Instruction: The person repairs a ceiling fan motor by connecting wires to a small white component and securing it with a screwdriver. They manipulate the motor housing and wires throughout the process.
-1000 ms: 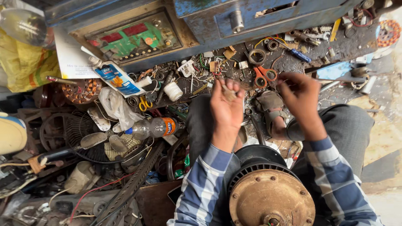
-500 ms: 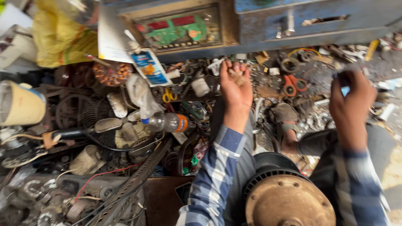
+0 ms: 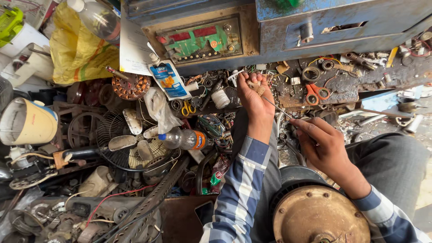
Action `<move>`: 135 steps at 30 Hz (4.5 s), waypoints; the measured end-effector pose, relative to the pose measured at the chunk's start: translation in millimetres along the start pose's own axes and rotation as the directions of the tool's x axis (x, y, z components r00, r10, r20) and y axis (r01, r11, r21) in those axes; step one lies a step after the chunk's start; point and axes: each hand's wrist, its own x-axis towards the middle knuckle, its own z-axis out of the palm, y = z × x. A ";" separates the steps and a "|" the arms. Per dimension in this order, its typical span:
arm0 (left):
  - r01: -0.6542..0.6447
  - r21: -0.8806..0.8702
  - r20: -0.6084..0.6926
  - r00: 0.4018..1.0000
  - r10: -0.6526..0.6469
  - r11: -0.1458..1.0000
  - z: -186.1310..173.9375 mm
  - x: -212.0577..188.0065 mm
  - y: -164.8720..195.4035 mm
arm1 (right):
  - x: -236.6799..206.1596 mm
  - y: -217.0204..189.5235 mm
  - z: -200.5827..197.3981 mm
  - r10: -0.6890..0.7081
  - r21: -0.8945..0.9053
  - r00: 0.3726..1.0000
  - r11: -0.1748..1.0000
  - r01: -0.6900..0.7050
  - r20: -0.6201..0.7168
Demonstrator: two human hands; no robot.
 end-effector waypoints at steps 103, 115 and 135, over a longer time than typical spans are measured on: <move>-0.098 -0.110 0.217 0.969 0.120 0.989 20.8 -9.8 20.6 | 32.3 -83.7 3.9 0.056 -0.283 0.998 0.957 -0.060 -0.021; 0.149 -0.247 0.318 0.946 -0.065 0.958 13.8 -9.8 18.2 | 30.2 -83.2 2.2 0.077 -0.254 0.997 0.964 -0.080 -0.023; 0.502 -0.161 0.470 0.796 -0.381 0.850 41.5 -42.0 19.7 | 64.8 -15.2 31.3 0.082 0.153 0.984 0.986 -0.058 -0.158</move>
